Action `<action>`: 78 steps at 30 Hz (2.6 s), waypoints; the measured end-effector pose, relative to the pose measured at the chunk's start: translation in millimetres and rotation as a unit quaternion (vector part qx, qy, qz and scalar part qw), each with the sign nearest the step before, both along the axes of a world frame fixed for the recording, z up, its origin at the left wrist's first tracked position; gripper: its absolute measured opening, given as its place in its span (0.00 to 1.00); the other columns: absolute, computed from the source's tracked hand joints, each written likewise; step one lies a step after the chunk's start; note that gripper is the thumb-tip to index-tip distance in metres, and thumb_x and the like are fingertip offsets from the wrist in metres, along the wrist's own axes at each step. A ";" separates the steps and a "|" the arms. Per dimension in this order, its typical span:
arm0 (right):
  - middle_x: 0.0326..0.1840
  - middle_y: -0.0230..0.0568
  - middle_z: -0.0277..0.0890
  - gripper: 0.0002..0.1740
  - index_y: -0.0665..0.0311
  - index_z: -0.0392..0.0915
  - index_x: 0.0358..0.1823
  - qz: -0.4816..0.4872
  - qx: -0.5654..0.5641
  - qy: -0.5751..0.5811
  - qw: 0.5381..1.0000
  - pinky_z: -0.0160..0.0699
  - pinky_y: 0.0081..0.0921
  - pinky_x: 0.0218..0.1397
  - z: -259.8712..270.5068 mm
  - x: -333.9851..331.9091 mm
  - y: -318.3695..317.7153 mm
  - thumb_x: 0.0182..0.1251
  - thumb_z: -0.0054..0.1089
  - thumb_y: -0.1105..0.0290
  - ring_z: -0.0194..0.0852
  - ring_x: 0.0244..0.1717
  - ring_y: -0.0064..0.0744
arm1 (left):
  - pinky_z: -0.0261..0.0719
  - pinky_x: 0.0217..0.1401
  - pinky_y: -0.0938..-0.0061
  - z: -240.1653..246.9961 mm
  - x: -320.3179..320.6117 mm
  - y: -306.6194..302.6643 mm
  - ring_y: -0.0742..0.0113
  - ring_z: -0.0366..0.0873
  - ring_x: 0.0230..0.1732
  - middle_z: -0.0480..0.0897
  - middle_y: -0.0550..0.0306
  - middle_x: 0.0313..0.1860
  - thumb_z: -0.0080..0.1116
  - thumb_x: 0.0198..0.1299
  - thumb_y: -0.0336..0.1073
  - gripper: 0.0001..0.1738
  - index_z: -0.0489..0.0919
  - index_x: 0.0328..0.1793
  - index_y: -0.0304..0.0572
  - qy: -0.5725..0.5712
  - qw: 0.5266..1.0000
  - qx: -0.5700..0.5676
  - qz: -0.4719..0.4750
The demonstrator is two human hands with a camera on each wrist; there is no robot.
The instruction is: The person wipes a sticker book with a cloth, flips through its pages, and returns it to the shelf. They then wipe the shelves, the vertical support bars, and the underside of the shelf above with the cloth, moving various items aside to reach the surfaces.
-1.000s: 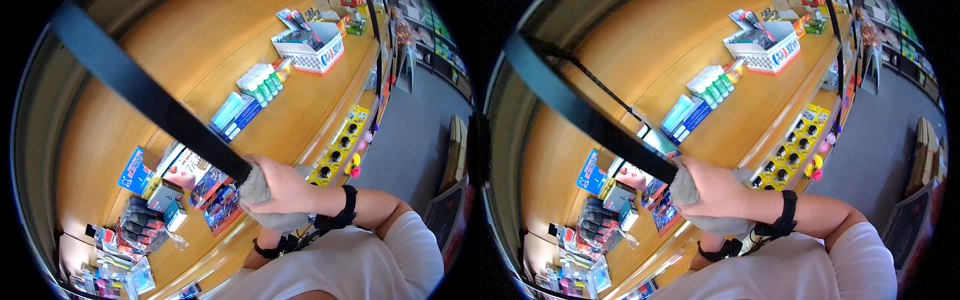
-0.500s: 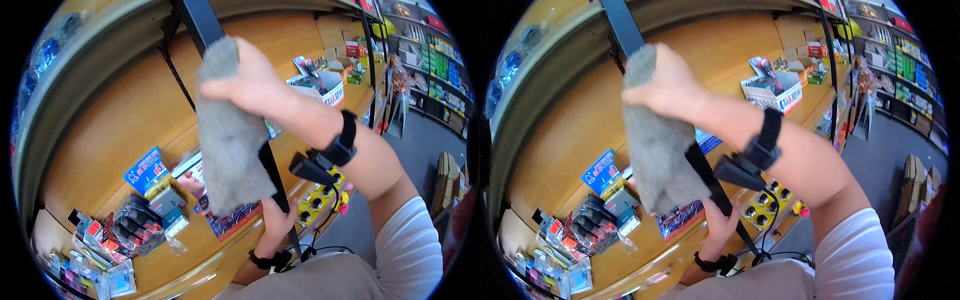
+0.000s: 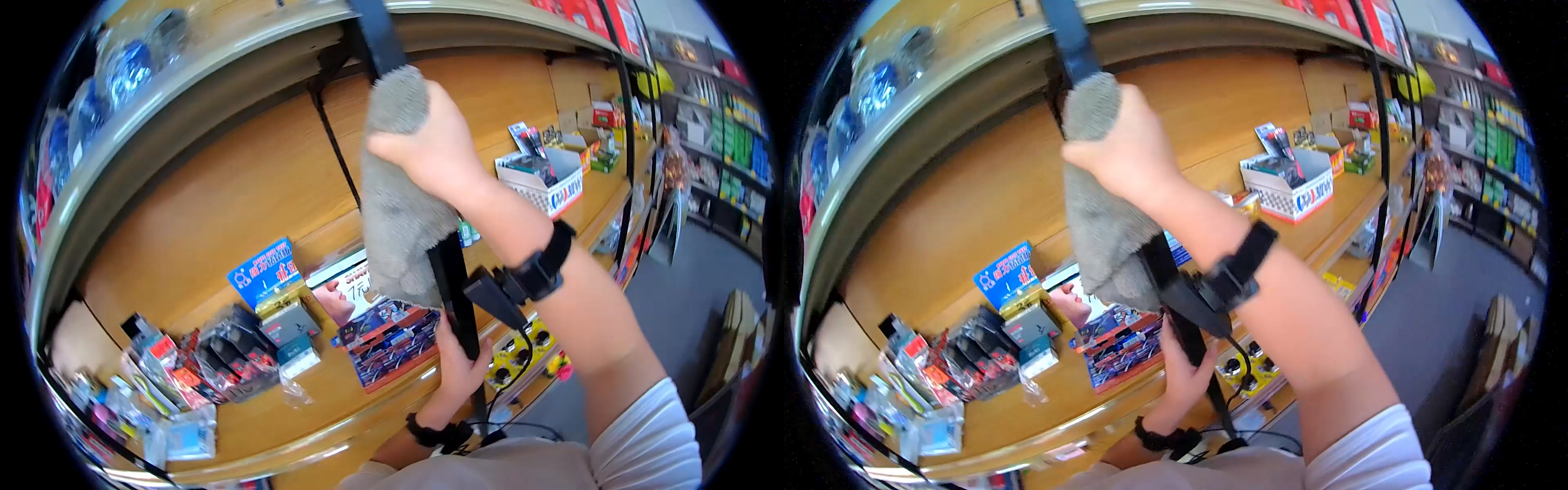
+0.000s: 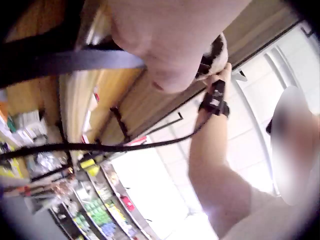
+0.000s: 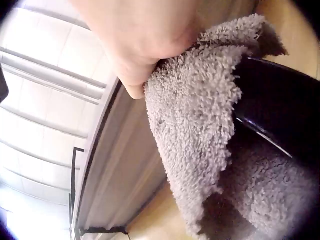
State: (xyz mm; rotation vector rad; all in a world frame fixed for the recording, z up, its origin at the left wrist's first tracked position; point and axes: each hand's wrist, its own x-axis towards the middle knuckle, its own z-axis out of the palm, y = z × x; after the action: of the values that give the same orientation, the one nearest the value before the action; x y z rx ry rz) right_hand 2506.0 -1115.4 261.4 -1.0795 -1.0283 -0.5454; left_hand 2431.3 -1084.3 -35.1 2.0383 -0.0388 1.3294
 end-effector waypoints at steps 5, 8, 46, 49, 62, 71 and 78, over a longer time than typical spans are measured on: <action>0.41 0.51 0.76 0.33 0.68 0.64 0.50 -0.016 0.013 -0.012 1.000 0.75 0.34 0.48 -26.8 -4.4 2.3 0.41 0.70 0.67 0.78 0.44 0.44 | 0.52 0.66 0.66 59.1 -38.6 -23.0 0.57 0.49 0.70 0.48 0.45 0.71 0.60 0.46 0.26 0.44 0.51 0.69 0.36 -0.225 0.961 -0.134 -0.093; 0.42 0.50 0.76 0.34 0.68 0.63 0.51 -0.032 0.029 -0.029 0.999 0.75 0.34 0.48 -39.5 -8.8 1.9 0.43 0.70 0.66 0.77 0.43 0.44 | 0.49 0.68 0.64 111.2 -65.1 -18.4 0.58 0.44 0.73 0.44 0.46 0.74 0.58 0.48 0.25 0.44 0.49 0.71 0.38 -0.120 0.973 -0.130 -0.147; 0.32 0.29 0.71 0.12 0.66 0.70 0.42 0.191 -0.147 0.104 0.965 0.68 0.19 0.38 -162.9 -0.9 -10.8 0.57 0.61 0.75 0.67 0.33 0.19 | 0.80 0.42 0.61 331.9 -13.8 182.9 0.53 0.78 0.45 0.77 0.41 0.47 0.63 0.45 0.30 0.33 0.66 0.59 0.29 0.015 0.961 -0.204 0.186; 0.33 0.29 0.71 0.13 0.66 0.70 0.43 0.208 -0.131 0.128 0.961 0.68 0.19 0.39 -162.5 -4.5 -11.3 0.58 0.61 0.75 0.67 0.34 0.19 | 0.80 0.43 0.61 339.5 12.9 220.6 0.53 0.78 0.45 0.77 0.40 0.49 0.63 0.44 0.30 0.34 0.65 0.60 0.27 0.001 0.954 -0.243 0.173; 0.26 0.36 0.71 0.15 0.68 0.69 0.40 0.161 -0.092 0.071 0.980 0.71 0.25 0.34 -168.7 2.3 -2.2 0.51 0.61 0.74 0.70 0.28 0.25 | 0.72 0.54 0.68 427.6 116.3 308.0 0.52 0.76 0.51 0.77 0.39 0.50 0.55 0.55 0.37 0.27 0.68 0.60 0.33 -0.330 0.928 0.018 0.171; 0.23 0.45 0.71 0.15 0.72 0.70 0.39 0.137 -0.081 0.045 0.986 0.71 0.28 0.32 -161.8 2.9 -5.4 0.50 0.61 0.74 0.72 0.26 0.29 | 0.71 0.53 0.63 385.0 138.4 235.2 0.43 0.75 0.51 0.77 0.35 0.50 0.54 0.57 0.40 0.26 0.69 0.59 0.35 -0.336 0.916 0.006 0.218; 0.25 0.43 0.72 0.17 0.68 0.70 0.42 0.115 -0.105 0.055 0.986 0.73 0.30 0.35 -166.1 1.9 -6.5 0.50 0.61 0.72 0.75 0.29 0.33 | 0.75 0.49 0.60 375.1 119.7 249.8 0.44 0.77 0.47 0.80 0.39 0.45 0.54 0.56 0.41 0.20 0.74 0.51 0.38 -0.203 0.885 0.168 0.384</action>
State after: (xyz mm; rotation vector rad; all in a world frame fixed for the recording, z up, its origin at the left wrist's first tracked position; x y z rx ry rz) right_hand 2507.8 -1122.0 95.3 -1.1442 -1.1127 -0.1912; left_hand 2551.0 -834.5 340.0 2.0920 0.4209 2.3730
